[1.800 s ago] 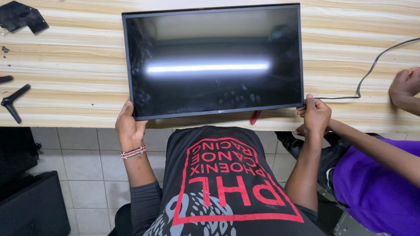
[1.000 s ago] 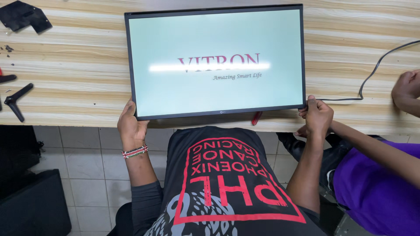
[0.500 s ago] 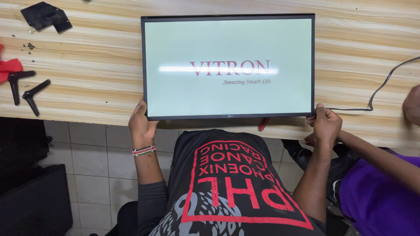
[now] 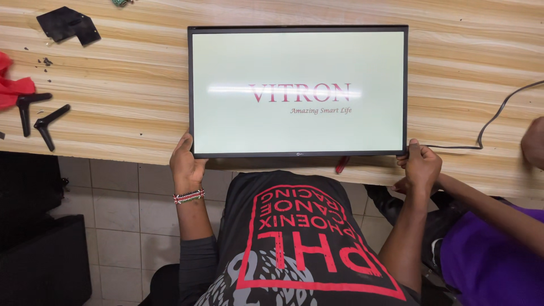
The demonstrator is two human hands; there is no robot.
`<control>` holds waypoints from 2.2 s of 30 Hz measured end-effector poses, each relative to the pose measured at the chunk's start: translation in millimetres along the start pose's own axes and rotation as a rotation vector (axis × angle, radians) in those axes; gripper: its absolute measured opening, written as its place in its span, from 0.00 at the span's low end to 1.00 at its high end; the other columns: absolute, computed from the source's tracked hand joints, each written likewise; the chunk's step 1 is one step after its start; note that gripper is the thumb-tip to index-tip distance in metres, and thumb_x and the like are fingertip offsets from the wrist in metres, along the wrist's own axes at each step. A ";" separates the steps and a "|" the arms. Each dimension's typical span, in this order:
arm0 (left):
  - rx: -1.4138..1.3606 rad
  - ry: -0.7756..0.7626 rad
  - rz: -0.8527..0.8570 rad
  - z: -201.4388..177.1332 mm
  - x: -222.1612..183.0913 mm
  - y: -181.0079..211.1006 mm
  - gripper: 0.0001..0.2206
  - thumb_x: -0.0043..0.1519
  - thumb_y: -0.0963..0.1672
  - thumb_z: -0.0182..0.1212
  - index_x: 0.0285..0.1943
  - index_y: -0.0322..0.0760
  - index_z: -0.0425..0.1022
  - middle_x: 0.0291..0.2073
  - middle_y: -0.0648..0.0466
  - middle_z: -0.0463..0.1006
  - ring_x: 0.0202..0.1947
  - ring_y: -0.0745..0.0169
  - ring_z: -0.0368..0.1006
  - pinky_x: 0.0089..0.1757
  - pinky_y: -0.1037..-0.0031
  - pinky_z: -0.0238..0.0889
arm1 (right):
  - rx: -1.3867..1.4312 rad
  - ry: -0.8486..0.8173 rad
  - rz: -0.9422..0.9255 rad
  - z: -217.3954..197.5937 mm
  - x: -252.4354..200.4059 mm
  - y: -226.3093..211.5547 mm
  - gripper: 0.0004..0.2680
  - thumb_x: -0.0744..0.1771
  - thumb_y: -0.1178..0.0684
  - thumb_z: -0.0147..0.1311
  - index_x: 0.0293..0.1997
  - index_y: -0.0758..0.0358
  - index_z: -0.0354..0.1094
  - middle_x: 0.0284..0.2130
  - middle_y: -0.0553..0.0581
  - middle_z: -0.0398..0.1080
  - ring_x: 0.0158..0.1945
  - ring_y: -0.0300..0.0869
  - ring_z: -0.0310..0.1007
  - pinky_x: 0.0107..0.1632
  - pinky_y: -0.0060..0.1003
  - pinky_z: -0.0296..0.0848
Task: The person handles a monitor, lifting and tilting the screen to access internal components, and then uses a screwdriver to secure screws on the rear casing.
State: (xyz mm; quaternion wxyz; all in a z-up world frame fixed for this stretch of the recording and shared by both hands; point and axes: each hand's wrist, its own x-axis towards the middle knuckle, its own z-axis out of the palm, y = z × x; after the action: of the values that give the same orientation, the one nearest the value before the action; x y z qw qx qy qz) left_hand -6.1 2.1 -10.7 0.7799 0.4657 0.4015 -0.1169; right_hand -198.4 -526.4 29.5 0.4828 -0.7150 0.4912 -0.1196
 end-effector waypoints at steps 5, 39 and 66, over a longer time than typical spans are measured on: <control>0.013 -0.001 0.000 -3.6 4.0 -1.7 0.17 0.72 0.42 0.50 0.70 0.33 0.67 0.63 0.30 0.69 0.64 0.33 0.67 0.54 0.28 0.62 | -0.004 0.007 0.010 0.7 -2.3 -5.7 0.13 0.75 0.54 0.53 0.31 0.65 0.69 0.19 0.62 0.70 0.19 0.39 0.72 0.27 0.27 0.70; 0.038 -0.032 0.010 -14.0 14.3 -5.8 0.18 0.71 0.43 0.50 0.70 0.34 0.67 0.61 0.29 0.71 0.61 0.31 0.69 0.52 0.28 0.63 | -0.018 0.009 0.056 1.3 -8.2 -13.8 0.13 0.74 0.53 0.53 0.30 0.63 0.69 0.19 0.61 0.70 0.21 0.39 0.72 0.28 0.28 0.71; 0.016 0.000 -0.007 7.5 -4.3 4.0 0.15 0.71 0.42 0.53 0.66 0.34 0.72 0.59 0.32 0.73 0.58 0.37 0.73 0.51 0.30 0.64 | -0.014 0.009 0.046 2.9 -5.7 -11.3 0.13 0.74 0.53 0.53 0.31 0.64 0.70 0.19 0.61 0.69 0.21 0.39 0.72 0.29 0.29 0.71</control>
State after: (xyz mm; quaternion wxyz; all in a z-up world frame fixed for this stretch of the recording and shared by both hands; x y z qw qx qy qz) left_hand -2.7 -2.8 -3.2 0.7757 0.4704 0.4024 -0.1228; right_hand -192.7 -519.5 38.9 0.4783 -0.7063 0.5105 -0.1084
